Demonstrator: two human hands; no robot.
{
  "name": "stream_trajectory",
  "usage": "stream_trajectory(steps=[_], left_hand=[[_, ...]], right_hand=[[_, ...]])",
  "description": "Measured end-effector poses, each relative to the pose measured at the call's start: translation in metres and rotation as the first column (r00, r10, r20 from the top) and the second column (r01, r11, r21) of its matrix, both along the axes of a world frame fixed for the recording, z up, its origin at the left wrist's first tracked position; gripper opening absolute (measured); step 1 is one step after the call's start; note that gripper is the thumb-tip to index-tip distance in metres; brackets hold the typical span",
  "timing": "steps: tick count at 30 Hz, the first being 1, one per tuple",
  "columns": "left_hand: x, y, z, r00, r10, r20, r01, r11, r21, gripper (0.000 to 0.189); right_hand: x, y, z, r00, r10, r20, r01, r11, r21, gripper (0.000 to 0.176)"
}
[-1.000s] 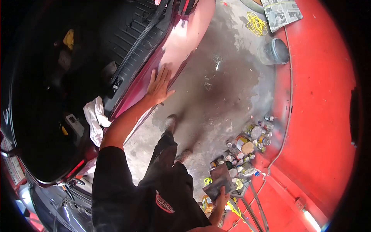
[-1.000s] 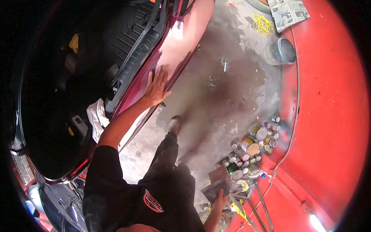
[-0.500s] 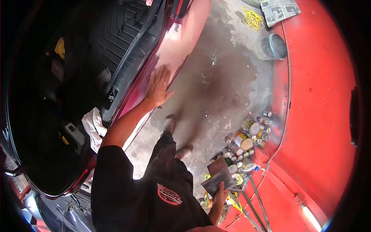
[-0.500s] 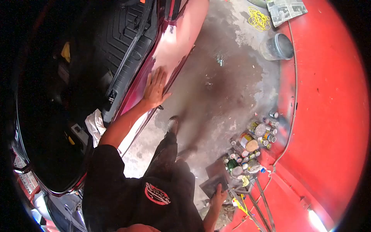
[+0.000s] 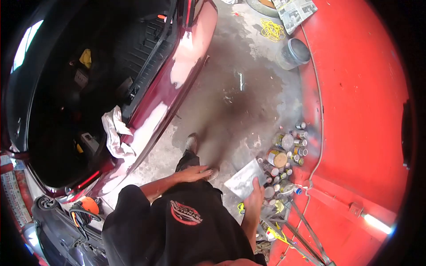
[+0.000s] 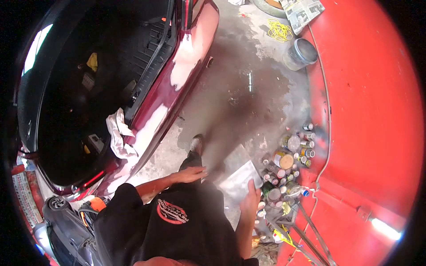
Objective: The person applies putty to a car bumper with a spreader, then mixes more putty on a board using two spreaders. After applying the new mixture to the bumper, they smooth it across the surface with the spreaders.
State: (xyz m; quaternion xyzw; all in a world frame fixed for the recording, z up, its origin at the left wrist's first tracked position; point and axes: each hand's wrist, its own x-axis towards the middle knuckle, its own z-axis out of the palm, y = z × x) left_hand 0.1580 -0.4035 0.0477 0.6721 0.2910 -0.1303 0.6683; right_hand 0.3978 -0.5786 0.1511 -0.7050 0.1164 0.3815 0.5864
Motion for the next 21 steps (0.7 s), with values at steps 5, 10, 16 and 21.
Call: stream_trajectory(steps=[5, 10, 16, 21], left_hand=[[0.075, -0.050, 0.102, 0.827, 0.423, 0.370, -0.339, 0.900, -0.273, 0.046], [0.127, -0.057, 0.174, 0.676, 0.605, 0.421, -0.534, 0.795, -0.286, 0.036], [0.144, -0.058, 0.203, 0.463, 0.738, 0.490, -0.643, 0.661, -0.387, 0.031], [0.185, -0.099, 0.231, 0.462, 0.572, 0.678, -0.395, 0.817, -0.420, 0.042]], right_hand=[[-0.001, 0.010, 0.055, 0.999, -0.031, -0.043, 0.037, 0.986, 0.160, 0.056], [0.002, -0.017, 0.100, 0.994, 0.030, -0.101, 0.018, 0.897, 0.441, 0.047], [0.024, -0.090, 0.116, 0.791, 0.272, 0.549, -0.326, 0.945, 0.001, 0.033], [-0.015, -0.064, 0.162, 0.301, 0.272, 0.914, -0.474, 0.875, -0.104, 0.037]])
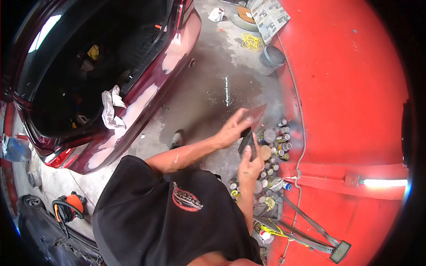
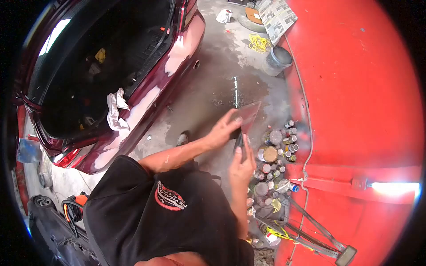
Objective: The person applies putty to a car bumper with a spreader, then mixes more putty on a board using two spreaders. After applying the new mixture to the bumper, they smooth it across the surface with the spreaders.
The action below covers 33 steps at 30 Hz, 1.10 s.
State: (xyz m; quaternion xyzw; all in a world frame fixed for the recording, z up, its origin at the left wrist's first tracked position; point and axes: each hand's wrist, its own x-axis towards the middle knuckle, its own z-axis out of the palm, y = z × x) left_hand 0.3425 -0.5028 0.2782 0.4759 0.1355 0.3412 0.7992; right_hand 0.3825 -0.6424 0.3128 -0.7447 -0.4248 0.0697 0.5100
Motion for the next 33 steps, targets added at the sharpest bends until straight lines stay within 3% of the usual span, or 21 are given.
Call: stream_trajectory(steps=[2, 5, 6, 7, 9, 10, 11, 13, 14, 17, 18, 19, 20, 21, 23, 24, 25, 27, 30, 31, 33], left_hand=[[0.008, -0.005, 0.009, 0.969, -0.225, 0.103, 0.222, 0.974, 0.041, 0.058], [0.027, -0.020, 0.003, 0.973, -0.128, 0.190, 0.097, 0.981, 0.165, 0.066], [0.017, -0.031, 0.010, 0.991, -0.121, 0.062, 0.098, 0.951, 0.293, 0.067], [0.015, -0.039, 0.005, 0.990, -0.143, -0.005, 0.138, 0.945, 0.296, 0.066], [0.013, -0.049, -0.008, 0.971, -0.192, -0.145, 0.228, 0.926, 0.302, 0.066], [0.013, -0.045, -0.005, 0.971, -0.204, -0.125, 0.230, 0.942, 0.246, 0.068], [0.012, -0.035, 0.004, 0.977, -0.185, -0.107, 0.206, 0.951, 0.230, 0.068], [0.015, -0.014, 0.008, 0.993, -0.109, -0.033, 0.114, 0.972, 0.205, 0.069], [0.009, -0.018, 0.021, 0.989, -0.142, -0.039, 0.147, 0.967, 0.206, 0.066], [-0.008, -0.035, -0.002, 0.920, -0.098, -0.379, 0.297, 0.805, 0.514, 0.062], [-0.017, -0.049, -0.008, 0.921, 0.094, -0.379, 0.177, 0.765, 0.619, 0.048], [-0.024, -0.050, 0.001, 0.914, 0.112, -0.389, 0.209, 0.692, 0.691, 0.045], [-0.029, -0.048, 0.015, 0.912, 0.119, -0.392, 0.244, 0.610, 0.754, 0.043], [-0.030, -0.045, 0.023, 0.928, 0.125, -0.352, 0.206, 0.616, 0.760, 0.040], [-0.027, -0.037, 0.027, 0.912, 0.105, -0.396, 0.294, 0.504, 0.812, 0.033], [-0.022, -0.030, 0.026, 0.937, 0.192, -0.292, 0.169, 0.485, 0.858, 0.027], [-0.018, -0.020, 0.025, 0.941, 0.282, -0.185, 0.039, 0.454, 0.890, 0.020], [-0.018, 0.016, 0.031, 0.851, 0.381, -0.361, 0.050, 0.626, 0.778, 0.018], [-0.025, 0.035, 0.034, 0.824, 0.413, -0.389, 0.122, 0.541, 0.832, 0.020], [-0.032, 0.027, 0.024, 0.841, 0.363, -0.400, 0.156, 0.546, 0.823, 0.019], [-0.047, 0.007, 0.008, 0.866, 0.264, -0.424, 0.227, 0.548, 0.805, 0.018]], right_hand=[[-0.009, -0.004, 0.001, 0.994, -0.039, 0.103, 0.037, 0.999, 0.018, 0.038], [-0.003, -0.011, -0.011, 0.981, -0.051, 0.186, 0.034, 0.995, 0.091, 0.037], [0.003, -0.012, -0.013, 0.974, -0.064, 0.217, 0.038, 0.992, 0.124, 0.036], [0.016, -0.002, -0.013, 0.978, -0.154, 0.144, 0.118, 0.966, 0.230, 0.034], [0.056, -0.009, -0.017, 0.976, -0.156, -0.152, 0.164, 0.986, 0.042, 0.033], [0.041, -0.005, 0.004, 0.976, -0.168, -0.138, 0.182, 0.979, 0.095, 0.032], [0.030, -0.006, -0.008, 0.990, -0.129, 0.052, 0.119, 0.980, 0.160, 0.033], [-0.008, -0.013, -0.004, 0.984, -0.026, 0.176, 0.005, 0.993, 0.120, 0.033], [-0.004, -0.006, -0.004, 0.963, -0.077, 0.258, 0.026, 0.980, 0.197, 0.033], [0.065, 0.006, -0.017, 0.965, -0.259, 0.038, 0.245, 0.945, 0.215, 0.038], [0.081, 0.005, -0.012, 0.942, -0.322, -0.095, 0.332, 0.934, 0.131, 0.044], [0.096, -0.003, -0.007, 0.887, -0.407, -0.219, 0.424, 0.905, 0.035, 0.053], [0.109, -0.012, -0.010, 0.848, -0.484, -0.216, 0.471, 0.875, -0.115, 0.056], [0.116, -0.017, -0.017, 0.809, -0.549, -0.209, 0.495, 0.829, -0.260, 0.061], [0.091, -0.013, -0.011, 0.808, -0.396, -0.436, 0.408, 0.910, -0.070, 0.057], [0.073, -0.008, -0.010, 0.913, -0.319, -0.254, 0.339, 0.940, 0.040, 0.050], [0.063, -0.011, -0.024, 0.945, -0.237, -0.225, 0.246, 0.969, 0.009, 0.044], [0.044, -0.017, -0.035, 0.959, -0.005, -0.284, 0.009, 1.000, 0.013, 0.037], [0.071, -0.023, -0.042, 0.674, 0.037, -0.738, 0.146, 0.973, 0.182, 0.039], [0.084, -0.022, -0.040, 0.596, 0.068, -0.800, 0.239, 0.936, 0.258, 0.038], [0.105, -0.019, -0.060, 0.571, 0.100, -0.815, 0.405, 0.829, 0.386, 0.033]])
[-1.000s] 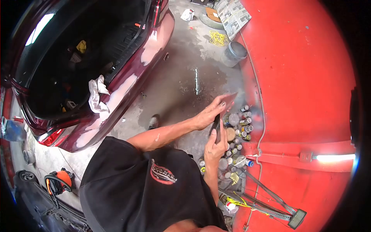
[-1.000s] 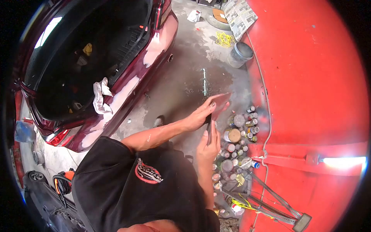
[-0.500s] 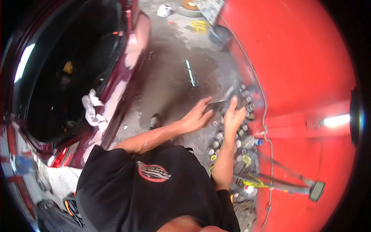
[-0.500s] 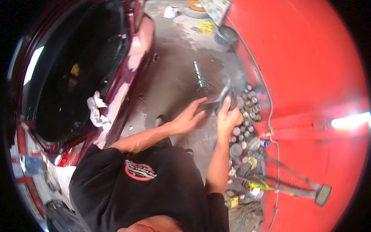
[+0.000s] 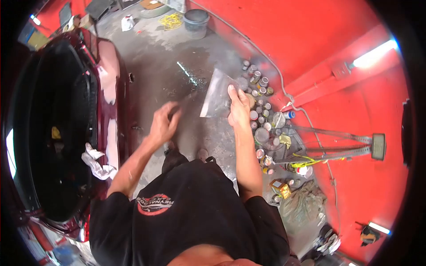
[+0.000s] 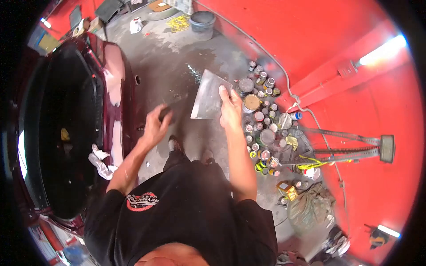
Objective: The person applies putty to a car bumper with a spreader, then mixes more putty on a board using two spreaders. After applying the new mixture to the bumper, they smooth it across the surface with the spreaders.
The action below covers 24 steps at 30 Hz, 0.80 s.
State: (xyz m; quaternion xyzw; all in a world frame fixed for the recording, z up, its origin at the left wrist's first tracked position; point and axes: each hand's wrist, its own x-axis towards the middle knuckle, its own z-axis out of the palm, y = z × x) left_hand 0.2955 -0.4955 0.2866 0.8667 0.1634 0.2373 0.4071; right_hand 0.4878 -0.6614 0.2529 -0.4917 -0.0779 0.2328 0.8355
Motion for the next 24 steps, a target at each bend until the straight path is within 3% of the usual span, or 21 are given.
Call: stream_trajectory(steps=[3, 6, 7, 8, 10, 11, 13, 15, 16, 17, 18, 19, 22, 24], left_hand=[[-0.006, -0.026, 0.000, 0.978, -0.205, -0.027, 0.205, 0.979, 0.003, 0.019], [0.002, -0.023, 0.006, 0.970, -0.242, -0.035, 0.244, 0.964, 0.104, 0.022], [0.007, -0.013, 0.012, 0.985, -0.170, -0.042, 0.173, 0.979, 0.106, 0.023], [0.010, 0.003, 0.009, 0.991, -0.131, -0.013, 0.131, 0.977, 0.167, 0.022], [0.011, 0.022, 0.010, 0.997, 0.069, -0.045, -0.063, 0.992, 0.110, 0.020], [0.008, 0.025, 0.011, 0.994, 0.106, -0.032, -0.104, 0.993, 0.050, 0.019], [0.004, 0.024, 0.014, 0.984, 0.180, -0.008, -0.180, 0.981, -0.076, 0.017], [-0.002, 0.011, 0.001, 0.982, 0.142, 0.124, -0.142, 0.990, -0.016, 0.019], [-0.004, 0.003, -0.004, 0.975, 0.116, 0.188, -0.121, 0.993, 0.015, 0.020], [-0.004, -0.007, 0.003, 0.974, -0.019, 0.226, -0.024, 0.982, 0.186, 0.027], [-0.007, -0.015, 0.011, 0.978, -0.156, 0.137, 0.124, 0.969, 0.215, 0.031], [-0.007, -0.025, 0.011, 0.975, -0.192, 0.116, 0.166, 0.966, 0.200, 0.030], [-0.002, -0.020, 0.018, 0.973, -0.227, 0.030, 0.216, 0.951, 0.219, 0.028], [0.001, -0.009, 0.023, 0.984, -0.179, 0.010, 0.173, 0.964, 0.204, 0.027]], right_hand=[[0.001, 0.010, -0.022, 0.970, -0.211, -0.121, 0.192, 0.970, -0.150, 0.027], [-0.017, 0.014, -0.031, 0.997, -0.024, 0.071, 0.043, 0.957, -0.285, 0.023], [-0.026, 0.010, -0.023, 0.989, 0.115, 0.091, -0.061, 0.889, -0.455, 0.022], [-0.032, 0.004, -0.015, 0.952, 0.225, 0.209, -0.078, 0.836, -0.543, 0.021], [-0.036, -0.007, -0.003, 0.801, 0.444, 0.401, -0.043, 0.712, -0.701, 0.022], [-0.034, -0.004, -0.020, 0.832, 0.331, 0.446, 0.000, 0.803, -0.596, 0.021], [-0.026, -0.007, -0.020, 0.976, 0.125, 0.180, -0.048, 0.923, -0.382, 0.023], [-0.022, -0.007, -0.005, 0.994, 0.007, -0.106, -0.024, 0.986, -0.165, 0.026], [-0.020, -0.003, -0.007, 0.993, -0.044, -0.110, 0.028, 0.988, -0.149, 0.026], [-0.019, 0.002, -0.013, 0.988, -0.100, -0.116, 0.084, 0.987, -0.137, 0.026], [-0.018, 0.006, -0.020, 0.980, -0.154, -0.122, 0.139, 0.982, -0.126, 0.025], [-0.018, 0.009, -0.023, 0.984, -0.146, -0.104, 0.128, 0.978, -0.165, 0.025], [-0.023, 0.008, -0.029, 0.977, -0.071, 0.202, 0.130, 0.946, -0.297, 0.018], [-0.035, 0.001, -0.034, 0.988, 0.028, 0.153, 0.022, 0.947, -0.320, 0.018]])
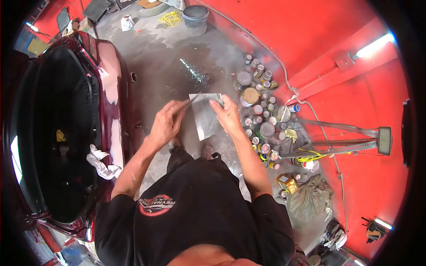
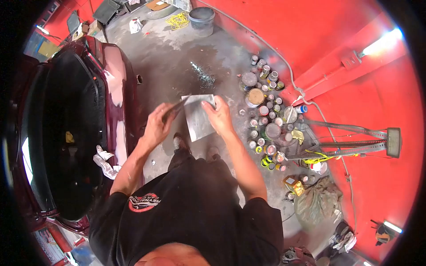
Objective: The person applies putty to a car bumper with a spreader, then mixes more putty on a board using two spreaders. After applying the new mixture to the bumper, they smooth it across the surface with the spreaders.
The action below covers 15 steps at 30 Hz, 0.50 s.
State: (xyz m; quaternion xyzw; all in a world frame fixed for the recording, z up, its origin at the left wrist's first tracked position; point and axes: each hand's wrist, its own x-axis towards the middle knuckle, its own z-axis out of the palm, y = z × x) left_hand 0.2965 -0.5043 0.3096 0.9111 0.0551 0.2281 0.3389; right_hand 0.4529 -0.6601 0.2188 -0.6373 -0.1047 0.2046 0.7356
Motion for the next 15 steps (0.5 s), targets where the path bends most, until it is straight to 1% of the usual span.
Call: stream_trajectory(steps=[2, 3, 5, 6, 7, 8, 10, 11, 12, 13, 14, 15], left_hand=[[0.007, 0.006, 0.005, 0.995, 0.091, 0.030, -0.089, 0.994, -0.066, 0.026], [0.007, 0.006, 0.010, 0.992, 0.113, 0.052, -0.110, 0.992, -0.062, 0.030], [0.005, -0.005, -0.003, 0.980, 0.045, 0.192, -0.039, 0.999, -0.034, 0.034], [0.001, -0.010, -0.006, 0.966, 0.003, 0.258, 0.000, 1.000, -0.012, 0.037], [-0.002, -0.024, -0.002, 0.972, -0.069, 0.223, 0.073, 0.997, -0.012, 0.043], [-0.005, -0.034, -0.010, 0.966, -0.133, 0.224, 0.148, 0.988, -0.053, 0.044], [0.002, -0.044, -0.033, 0.912, -0.184, 0.366, 0.220, 0.974, -0.058, 0.044], [0.008, -0.039, -0.039, 0.954, -0.043, 0.297, 0.063, 0.996, -0.056, 0.042], [0.017, -0.028, -0.045, 0.968, 0.111, 0.226, -0.104, 0.994, -0.040, 0.040], [0.023, -0.012, -0.053, 0.987, 0.162, 0.005, -0.156, 0.958, -0.242, 0.035], [0.020, -0.006, -0.054, 0.996, 0.084, -0.008, -0.084, 0.981, -0.175, 0.034], [0.017, -0.002, -0.053, 0.999, 0.017, -0.029, -0.020, 0.994, -0.106, 0.034]], right_hand=[[-0.003, -0.008, 0.005, 0.995, 0.090, -0.040, -0.091, 0.996, -0.019, 0.019], [0.005, -0.012, 0.010, 0.961, 0.065, -0.269, -0.053, 0.997, 0.051, 0.029], [0.005, -0.009, 0.030, 0.911, -0.098, -0.401, 0.114, 0.993, 0.016, 0.034], [0.007, -0.007, 0.035, 0.868, -0.179, -0.464, 0.199, 0.980, -0.005, 0.036], [0.015, -0.006, -0.004, 0.862, -0.103, -0.496, 0.148, 0.988, 0.052, 0.043], [0.011, -0.006, 0.002, 0.862, -0.030, -0.507, 0.069, 0.996, 0.058, 0.044], [-0.006, -0.011, 0.016, 0.841, 0.123, -0.527, -0.103, 0.992, 0.067, 0.045], [-0.013, -0.019, 0.024, 0.798, 0.229, -0.557, -0.249, 0.968, 0.042, 0.043], [-0.020, -0.026, 0.022, 0.848, 0.206, -0.489, -0.239, 0.971, -0.005, 0.042], [-0.024, -0.030, 0.020, 0.890, 0.197, -0.411, -0.236, 0.971, -0.045, 0.040], [-0.022, -0.030, 0.018, 0.924, 0.204, -0.324, -0.240, 0.968, -0.077, 0.039], [-0.012, -0.029, -0.004, 0.954, 0.058, -0.295, -0.082, 0.994, -0.070, 0.034]])
